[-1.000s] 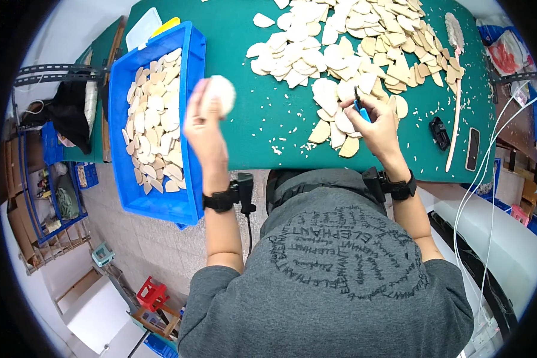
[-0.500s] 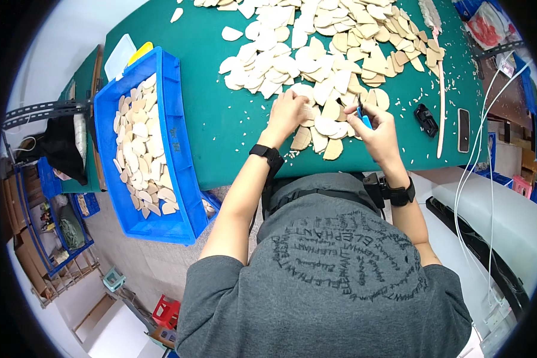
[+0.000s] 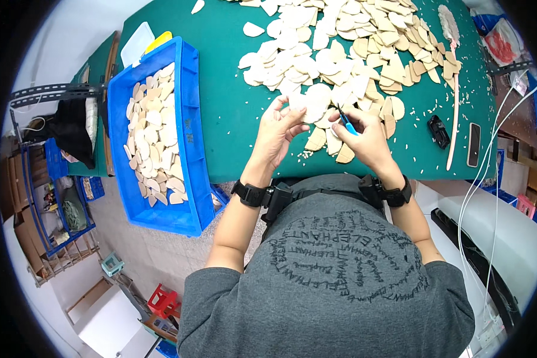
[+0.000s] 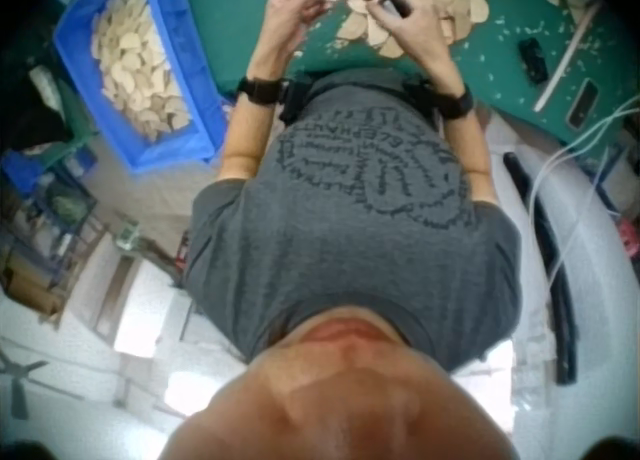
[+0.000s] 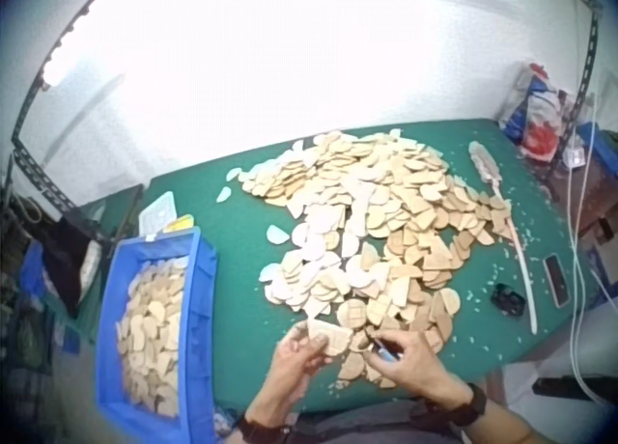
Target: The person repeatedly picks up small, light-colored wooden pieces from a green work surface and uses a blue utility knife to trim their edges. Trimmed pieces are placed into a blue plastic bin to the left. The process is continuous and repetitive throughout the clip.
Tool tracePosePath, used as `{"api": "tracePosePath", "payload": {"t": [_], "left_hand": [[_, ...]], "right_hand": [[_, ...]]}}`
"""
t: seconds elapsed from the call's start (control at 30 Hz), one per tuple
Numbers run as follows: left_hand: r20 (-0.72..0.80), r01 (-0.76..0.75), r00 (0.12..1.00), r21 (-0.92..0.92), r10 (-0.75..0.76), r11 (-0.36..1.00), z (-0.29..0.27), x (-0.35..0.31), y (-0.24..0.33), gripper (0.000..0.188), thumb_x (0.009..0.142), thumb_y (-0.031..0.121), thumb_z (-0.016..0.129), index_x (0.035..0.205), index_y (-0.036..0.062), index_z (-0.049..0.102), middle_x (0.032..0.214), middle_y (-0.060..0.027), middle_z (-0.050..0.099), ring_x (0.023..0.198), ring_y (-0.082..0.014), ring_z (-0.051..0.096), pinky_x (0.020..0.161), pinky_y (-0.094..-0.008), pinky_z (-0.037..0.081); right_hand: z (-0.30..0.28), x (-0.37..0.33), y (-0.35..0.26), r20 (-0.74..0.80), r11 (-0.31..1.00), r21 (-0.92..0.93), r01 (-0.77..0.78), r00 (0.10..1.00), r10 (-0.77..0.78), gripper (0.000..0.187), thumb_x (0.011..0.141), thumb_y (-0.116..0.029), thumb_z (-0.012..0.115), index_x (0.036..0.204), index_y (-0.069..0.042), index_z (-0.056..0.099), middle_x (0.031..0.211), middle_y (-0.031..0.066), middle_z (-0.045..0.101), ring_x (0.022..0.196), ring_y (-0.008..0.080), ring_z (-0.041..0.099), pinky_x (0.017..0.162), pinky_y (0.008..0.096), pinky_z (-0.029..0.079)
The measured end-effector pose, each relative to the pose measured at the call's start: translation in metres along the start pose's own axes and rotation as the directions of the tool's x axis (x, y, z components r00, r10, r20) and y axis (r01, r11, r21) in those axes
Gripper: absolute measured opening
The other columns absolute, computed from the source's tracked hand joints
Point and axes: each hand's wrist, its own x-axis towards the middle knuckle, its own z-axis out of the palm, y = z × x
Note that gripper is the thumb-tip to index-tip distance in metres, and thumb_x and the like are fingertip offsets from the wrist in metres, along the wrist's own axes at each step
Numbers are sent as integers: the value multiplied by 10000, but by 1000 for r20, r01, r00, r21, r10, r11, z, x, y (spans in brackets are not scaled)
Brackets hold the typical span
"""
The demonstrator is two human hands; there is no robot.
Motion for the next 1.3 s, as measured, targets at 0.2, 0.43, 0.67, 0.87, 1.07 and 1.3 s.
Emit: {"api": "tracePosePath", "payload": {"t": [0.2, 0.43, 0.67, 0.87, 1.07, 1.3], "left_hand": [[143, 12, 990, -158, 11, 987, 6, -10, 8, 302, 926, 240, 473, 1145, 33, 470, 1271, -269, 484, 1084, -324, 582, 749, -313, 576], [358, 268, 929, -476, -94, 838, 21, -22, 24, 514, 888, 197, 417, 1370, 32, 350, 1375, -314, 360, 1186, -364, 495, 869, -358, 530], [130, 18, 991, -212, 10, 977, 5, -19, 6, 487, 879, 68, 544, 1338, -12, 401, 1151, -138, 522, 1087, -212, 548, 872, -301, 514], [-145, -228, 967, -130, 209, 965, 22, -32, 10, 508, 810, -65, 639, 1260, 29, 424, 1066, -86, 538, 1005, -168, 571, 875, -285, 510], [-167, -315, 945, -220, 283, 923, 27, -37, 9, 414, 811, -62, 649, 1156, 34, 441, 1061, -91, 556, 984, -161, 576, 880, -293, 506], [-175, -364, 927, -205, 332, 909, 31, -39, 7, 388, 831, -21, 651, 1169, 21, 466, 1050, -93, 582, 967, -153, 592, 876, -296, 504]], "right_hand": [[3, -2, -1, -3, 998, -50, 30, 1000, -30, 152, 808, -143, 659, 898, -21, 655, 776, 39, 612, 688, 77, 547, 624, 236, 437], [8, -7, 0, -20, 998, 18, 55, 998, -55, 168, 801, -146, 659, 918, -26, 653, 774, 42, 601, 686, 82, 545, 624, 239, 439], [12, -14, -10, 2, 1000, -29, 2, 1000, -2, 163, 807, -147, 650, 921, -30, 655, 723, 13, 607, 658, 62, 540, 605, 229, 442], [18, -17, -9, 16, 1000, -12, -3, 1000, 3, 164, 803, -143, 649, 925, -33, 659, 735, 16, 624, 666, 60, 551, 609, 223, 447], [26, -17, -6, 2, 1000, -21, -9, 1000, 9, 171, 790, -136, 655, 928, -35, 661, 733, 26, 627, 653, 66, 554, 600, 223, 447], [35, -16, -12, 5, 999, 32, -11, 1000, 11, 191, 788, -137, 652, 934, -14, 653, 701, 30, 607, 631, 70, 541, 572, 227, 435]]}}
